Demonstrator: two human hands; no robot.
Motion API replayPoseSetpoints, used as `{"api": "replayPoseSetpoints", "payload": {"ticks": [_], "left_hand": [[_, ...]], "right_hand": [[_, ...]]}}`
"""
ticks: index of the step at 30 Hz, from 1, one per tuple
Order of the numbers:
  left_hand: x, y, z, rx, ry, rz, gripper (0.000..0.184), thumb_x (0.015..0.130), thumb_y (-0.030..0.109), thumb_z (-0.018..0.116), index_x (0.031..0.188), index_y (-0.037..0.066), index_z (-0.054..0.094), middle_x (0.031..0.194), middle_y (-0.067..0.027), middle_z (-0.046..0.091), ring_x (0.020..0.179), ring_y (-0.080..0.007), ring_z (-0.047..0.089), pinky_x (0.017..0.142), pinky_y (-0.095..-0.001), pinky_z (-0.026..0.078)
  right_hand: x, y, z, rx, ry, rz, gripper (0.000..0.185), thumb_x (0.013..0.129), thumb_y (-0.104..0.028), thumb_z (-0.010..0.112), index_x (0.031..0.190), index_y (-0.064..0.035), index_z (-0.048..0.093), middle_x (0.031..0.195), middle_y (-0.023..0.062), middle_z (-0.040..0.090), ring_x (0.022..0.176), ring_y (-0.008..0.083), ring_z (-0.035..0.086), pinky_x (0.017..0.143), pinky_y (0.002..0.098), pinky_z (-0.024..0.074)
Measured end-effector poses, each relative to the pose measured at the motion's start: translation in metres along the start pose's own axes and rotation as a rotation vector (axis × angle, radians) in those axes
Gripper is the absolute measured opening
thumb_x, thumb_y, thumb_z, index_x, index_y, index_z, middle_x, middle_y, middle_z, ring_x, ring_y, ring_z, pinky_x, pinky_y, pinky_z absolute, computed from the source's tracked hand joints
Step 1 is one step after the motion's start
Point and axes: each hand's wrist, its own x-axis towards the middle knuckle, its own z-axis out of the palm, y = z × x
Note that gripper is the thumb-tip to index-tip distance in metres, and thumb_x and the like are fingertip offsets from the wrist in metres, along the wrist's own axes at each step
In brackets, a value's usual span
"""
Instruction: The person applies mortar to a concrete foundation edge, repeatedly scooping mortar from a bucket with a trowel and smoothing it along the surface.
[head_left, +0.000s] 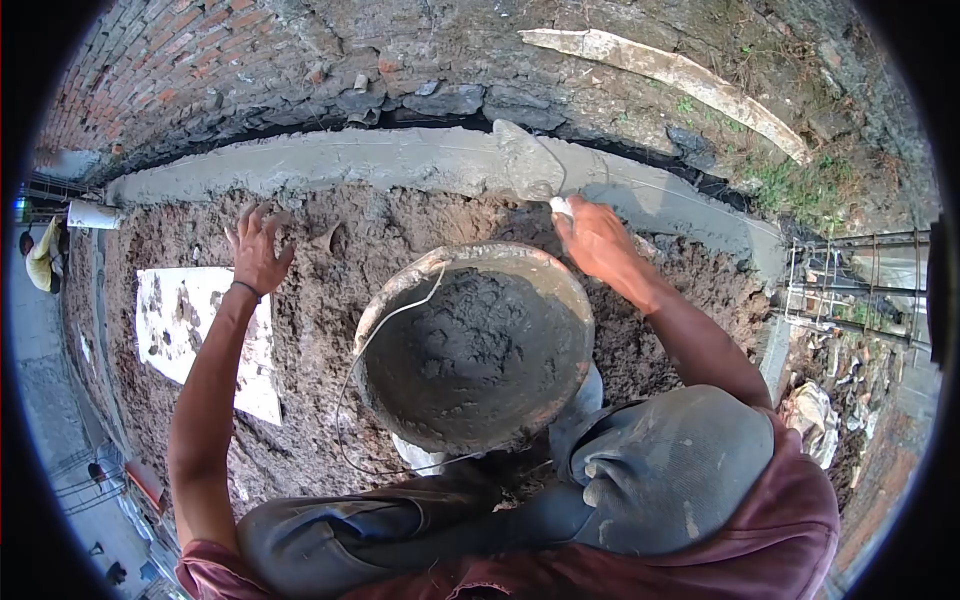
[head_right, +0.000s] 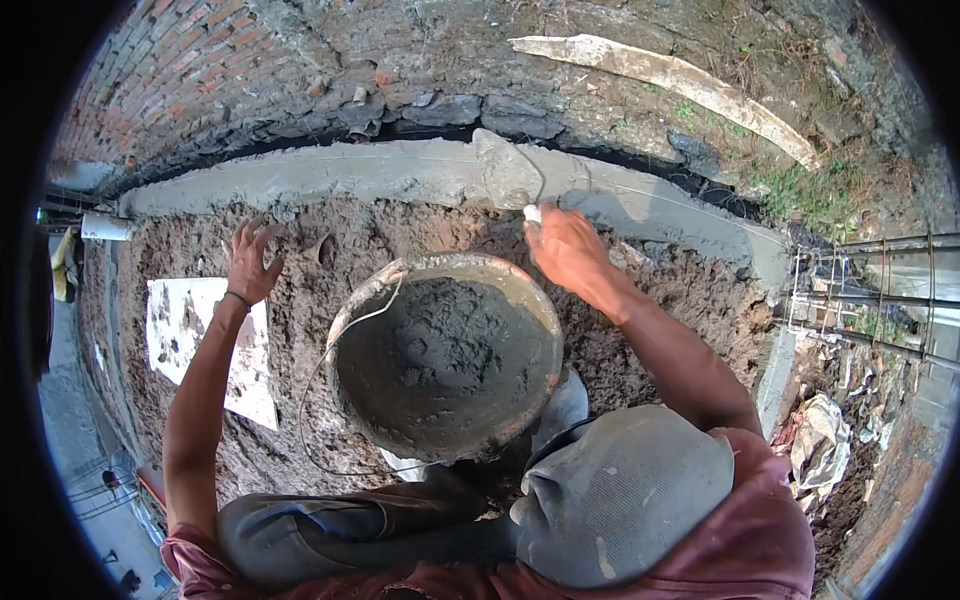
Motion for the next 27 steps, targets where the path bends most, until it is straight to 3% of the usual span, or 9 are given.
{"api": "replayPoseSetpoints", "payload": {"ticks": [2, 4, 7, 10, 12, 14, 17, 20, 27], "left_hand": [[0.006, 0.000, 0.002, 0.056, -0.005, 0.007, 0.061, 0.085, 0.027, 0.076, 0.142, 0.022, 0.054, 0.156, -0.0132, 0.038, 0.151, -0.0403, 0.026, 0.115, -0.0781, 0.019], [0.011, 0.001, 0.000, 0.040, 0.001, 0.025, 0.062, 0.085, 0.026, 0.076, 0.143, 0.021, 0.053, 0.156, -0.0131, 0.038, 0.151, -0.0400, 0.026, 0.115, -0.0780, 0.019], [0.017, 0.006, 0.001, 0.013, -0.007, 0.029, 0.064, 0.085, 0.025, 0.076, 0.144, 0.021, 0.052, 0.157, -0.0125, 0.038, 0.151, -0.0401, 0.025, 0.116, -0.0771, 0.018], [0.022, 0.012, 0.001, 0.051, 0.001, 0.058, 0.064, 0.085, 0.026, 0.077, 0.144, 0.022, 0.052, 0.157, -0.0117, 0.038, 0.152, -0.0406, 0.024, 0.118, -0.0759, 0.016], [0.028, 0.019, -0.003, 0.053, -0.021, 0.056, 0.063, 0.085, 0.026, 0.077, 0.144, 0.022, 0.052, 0.157, -0.0117, 0.038, 0.152, -0.0404, 0.024, 0.118, -0.0758, 0.016], [0.033, 0.026, -0.006, 0.058, -0.043, 0.053, 0.063, 0.086, 0.027, 0.077, 0.143, 0.022, 0.052, 0.157, -0.0116, 0.038, 0.152, -0.0401, 0.024, 0.118, -0.0756, 0.016], [0.036, 0.033, -0.007, 0.071, -0.019, 0.072, 0.061, 0.086, 0.028, 0.077, 0.142, 0.022, 0.053, 0.156, -0.0116, 0.038, 0.152, -0.0395, 0.025, 0.118, -0.0751, 0.016], [0.035, 0.035, -0.010, 0.074, 0.013, 0.084, 0.060, 0.086, 0.029, 0.077, 0.141, 0.023, 0.054, 0.156, -0.0108, 0.039, 0.151, -0.0391, 0.025, 0.117, -0.0756, 0.016], [0.020, 0.002, 0.015, 0.051, 0.057, 0.106, 0.062, 0.085, 0.029, 0.078, 0.141, 0.024, 0.052, 0.155, -0.0110, 0.038, 0.150, -0.0400, 0.025, 0.116, -0.0766, 0.015]], "right_hand": [[-0.042, 0.042, -0.005, -0.106, 0.234, -0.006, 0.029, 0.099, -0.021, 0.058, 0.101, 0.0071, 0.061, 0.087, 0.0340, 0.068, 0.086, 0.0520, 0.066, 0.080, 0.0555, 0.0521], [-0.067, 0.098, -0.010, 0.162, 0.242, 0.310, 0.029, 0.099, -0.022, 0.058, 0.101, 0.0069, 0.061, 0.081, 0.0314, 0.068, 0.080, 0.0530, 0.066, 0.074, 0.0553, 0.0531], [-0.107, 0.112, -0.046, -0.202, 0.298, 0.207, 0.031, 0.100, -0.022, 0.056, 0.104, 0.0081, 0.061, 0.078, 0.0307, 0.067, 0.075, 0.0509, 0.067, 0.070, 0.0538, 0.0537], [-0.115, 0.092, -0.045, -0.082, 0.265, 0.255, 0.032, 0.101, -0.022, 0.056, 0.108, 0.0087, 0.062, 0.077, 0.0301, 0.067, 0.071, 0.0481, 0.067, 0.066, 0.0528, 0.0533], [-0.096, 0.117, 0.006, 0.398, 0.247, 0.396, 0.033, 0.101, -0.022, 0.056, 0.112, 0.0090, 0.061, 0.077, 0.0297, 0.067, 0.071, 0.0472, 0.068, 0.067, 0.0523, 0.0537], [-0.083, 0.042, -0.008, 0.167, 0.170, 0.232, 0.033, 0.101, -0.022, 0.056, 0.113, 0.0086, 0.061, 0.082, 0.0306, 0.068, 0.078, 0.0488, 0.068, 0.072, 0.0535, 0.0539], [-0.055, 0.023, 0.013, 0.033, 0.181, -0.008, 0.033, 0.100, -0.020, 0.058, 0.111, 0.0106, 0.060, 0.093, 0.0332, 0.069, 0.090, 0.0506, 0.066, 0.084, 0.0562, 0.0523], [-0.051, 0.026, 0.014, 0.004, 0.169, -0.006, 0.033, 0.099, -0.020, 0.058, 0.110, 0.0109, 0.060, 0.092, 0.0324, 0.069, 0.091, 0.0511, 0.067, 0.084, 0.0558, 0.0524], [-0.094, 0.054, -0.023, -0.046, 0.236, 0.265, 0.030, 0.098, -0.020, 0.058, 0.101, 0.0091, 0.064, 0.088, 0.0326, 0.069, 0.089, 0.0512, 0.067, 0.085, 0.0558, 0.0520]]}}
